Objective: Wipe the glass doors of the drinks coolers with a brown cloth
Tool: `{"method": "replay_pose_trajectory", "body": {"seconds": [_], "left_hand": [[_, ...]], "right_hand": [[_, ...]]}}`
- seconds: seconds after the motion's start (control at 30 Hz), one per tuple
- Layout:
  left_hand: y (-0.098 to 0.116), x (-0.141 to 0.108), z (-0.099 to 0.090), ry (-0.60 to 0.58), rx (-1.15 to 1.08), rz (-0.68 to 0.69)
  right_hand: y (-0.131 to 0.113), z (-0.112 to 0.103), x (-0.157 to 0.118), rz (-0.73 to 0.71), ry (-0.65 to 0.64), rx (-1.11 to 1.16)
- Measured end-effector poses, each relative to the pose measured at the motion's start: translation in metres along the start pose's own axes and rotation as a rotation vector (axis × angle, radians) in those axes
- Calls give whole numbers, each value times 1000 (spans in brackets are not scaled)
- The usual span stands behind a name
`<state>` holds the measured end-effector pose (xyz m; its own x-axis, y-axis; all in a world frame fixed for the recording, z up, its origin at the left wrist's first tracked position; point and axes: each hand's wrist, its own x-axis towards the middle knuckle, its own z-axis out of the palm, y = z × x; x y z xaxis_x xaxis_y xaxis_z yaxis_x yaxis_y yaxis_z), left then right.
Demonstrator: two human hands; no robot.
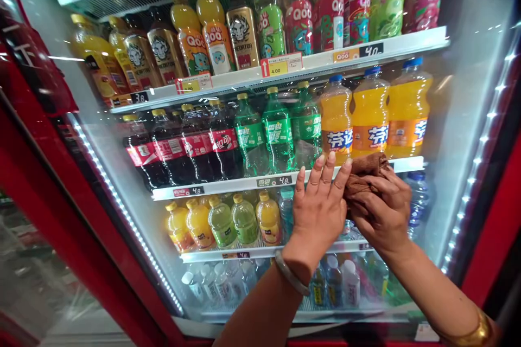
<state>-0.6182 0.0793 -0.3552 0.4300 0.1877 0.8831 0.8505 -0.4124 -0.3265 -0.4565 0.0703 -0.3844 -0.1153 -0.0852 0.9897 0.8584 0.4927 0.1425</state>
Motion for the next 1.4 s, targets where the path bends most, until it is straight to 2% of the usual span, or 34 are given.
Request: {"method": "replay_pose_trajectory", "body": {"seconds": [0.23, 0.33, 0.5, 0.6, 0.7, 0.77, 0.83, 0.93, 1.0, 1.1, 1.23, 1.3, 1.4], "left_hand": [[1, -18, 3, 15, -49, 1], [-6, -23, 1, 31, -92, 4], [-4, -2, -3, 34, -94, -88], [9, 6, -2, 15, -60, -86], [12, -2, -4, -26, -67, 1], [2, -9, -8, -47, -64, 5], [-13, -11, -14, -43, -39, -78], [-30, -7, -19, -26, -13, -182], [-32, -6, -20, -44, -21, -161], [-28, -12, -19, -57, -43, -114], [-37, -24, -22, 1, -70, -129], [-48, -27, -26, -3, -99, -150], [-60, -27, -29, -27, -138, -162]], "right_hand": [[-26, 10, -14, 110, 74, 8], [-35, 16, -5, 95, 61, 24], [-12, 11, 26, -57, 8, 39], [-3, 1, 14, 14, 22, 22], [-18, 3, -12, 160, 71, -16], [-35, 10, -14, 202, 70, 4], [-46, 19, 2, 147, 40, 58], [-43, 25, 38, 64, 30, 70], [-36, 24, 49, 115, 70, 42], [-40, 22, 33, 182, 97, 40], [-72, 33, 3, 152, 16, 92], [-82, 41, 4, 129, 9, 100], [-80, 47, 18, 44, 6, 122]]}}
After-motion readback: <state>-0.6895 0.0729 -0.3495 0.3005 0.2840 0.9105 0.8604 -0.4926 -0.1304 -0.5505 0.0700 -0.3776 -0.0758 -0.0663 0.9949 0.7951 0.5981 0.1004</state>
